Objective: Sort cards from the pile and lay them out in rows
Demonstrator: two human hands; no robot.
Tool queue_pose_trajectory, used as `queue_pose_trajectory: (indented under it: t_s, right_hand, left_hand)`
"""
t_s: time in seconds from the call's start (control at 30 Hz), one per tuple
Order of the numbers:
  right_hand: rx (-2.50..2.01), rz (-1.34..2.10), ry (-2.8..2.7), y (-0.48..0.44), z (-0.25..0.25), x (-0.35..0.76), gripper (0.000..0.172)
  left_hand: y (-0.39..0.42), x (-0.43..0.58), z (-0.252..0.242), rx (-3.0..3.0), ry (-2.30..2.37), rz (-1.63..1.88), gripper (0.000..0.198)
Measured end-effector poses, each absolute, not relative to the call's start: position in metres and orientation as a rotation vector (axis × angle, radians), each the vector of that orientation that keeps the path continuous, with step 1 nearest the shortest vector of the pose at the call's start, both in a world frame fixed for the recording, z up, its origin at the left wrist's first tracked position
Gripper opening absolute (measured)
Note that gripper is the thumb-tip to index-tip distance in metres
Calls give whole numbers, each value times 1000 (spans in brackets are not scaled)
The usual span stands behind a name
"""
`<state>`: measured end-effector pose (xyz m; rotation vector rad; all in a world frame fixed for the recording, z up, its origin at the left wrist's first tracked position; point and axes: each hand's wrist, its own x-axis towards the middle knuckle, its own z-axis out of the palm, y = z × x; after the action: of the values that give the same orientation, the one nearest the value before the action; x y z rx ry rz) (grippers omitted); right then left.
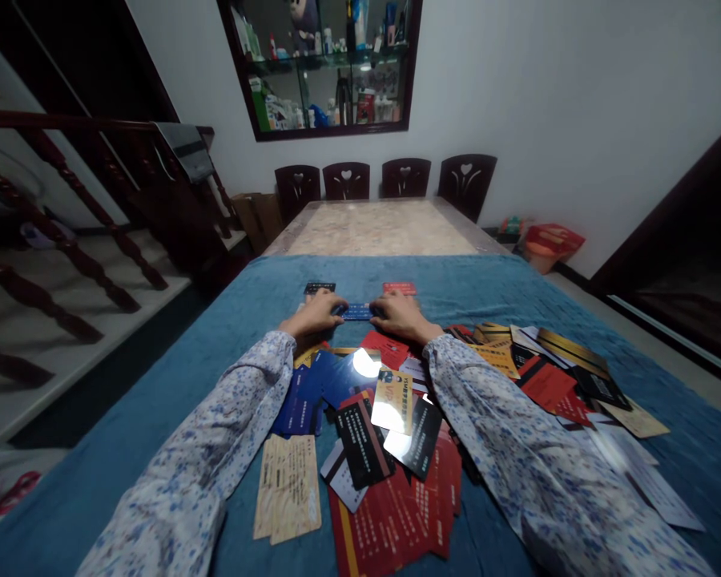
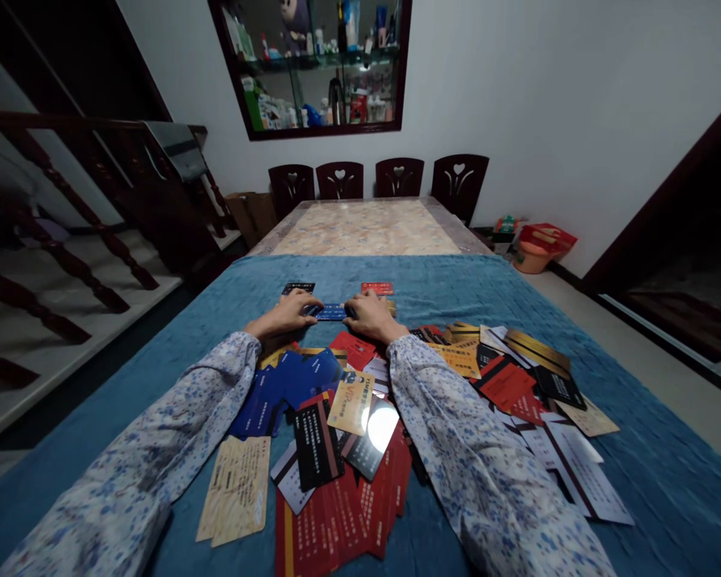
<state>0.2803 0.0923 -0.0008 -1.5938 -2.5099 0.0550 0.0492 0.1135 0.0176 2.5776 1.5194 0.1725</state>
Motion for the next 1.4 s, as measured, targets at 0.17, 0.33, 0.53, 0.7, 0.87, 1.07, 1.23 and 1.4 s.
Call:
queue_pose_trajectory:
  t_s: [0.17,0.33,0.53,0.7,0.87,1.07,1.23,1.4]
  right_hand:
    - [-1595,57,-2511,92,-2,280,40]
    - [-1566,38,-2519,92,-4,281,39]
    - [-1554,38,-2541,93,-5,282,40]
    - [-1582,56,-2528,94,-6,281,41]
    - [-1569,35,-2530,94,-7,281,39]
    - [-1559,26,-2542,94,-6,281,37]
    - [-1543,-8,-2549,94,-7,282,37]
    - [-1521,-49,-2555,92,-5,281,38]
  left_hand:
    - [113,50,17,2575,1525,138,40]
    - [115,50,16,2588,1524,80,38]
    - [117,49,13,2603,1506,42,38]
    - [115,51,14,2622,1500,51,38]
    - [113,52,14,2646,1516,70,37]
    - [110,50,10,2644,1520,111,36]
    - [110,50,9,2666,1505,148,34]
    - [106,49,10,2677,1490,182,32]
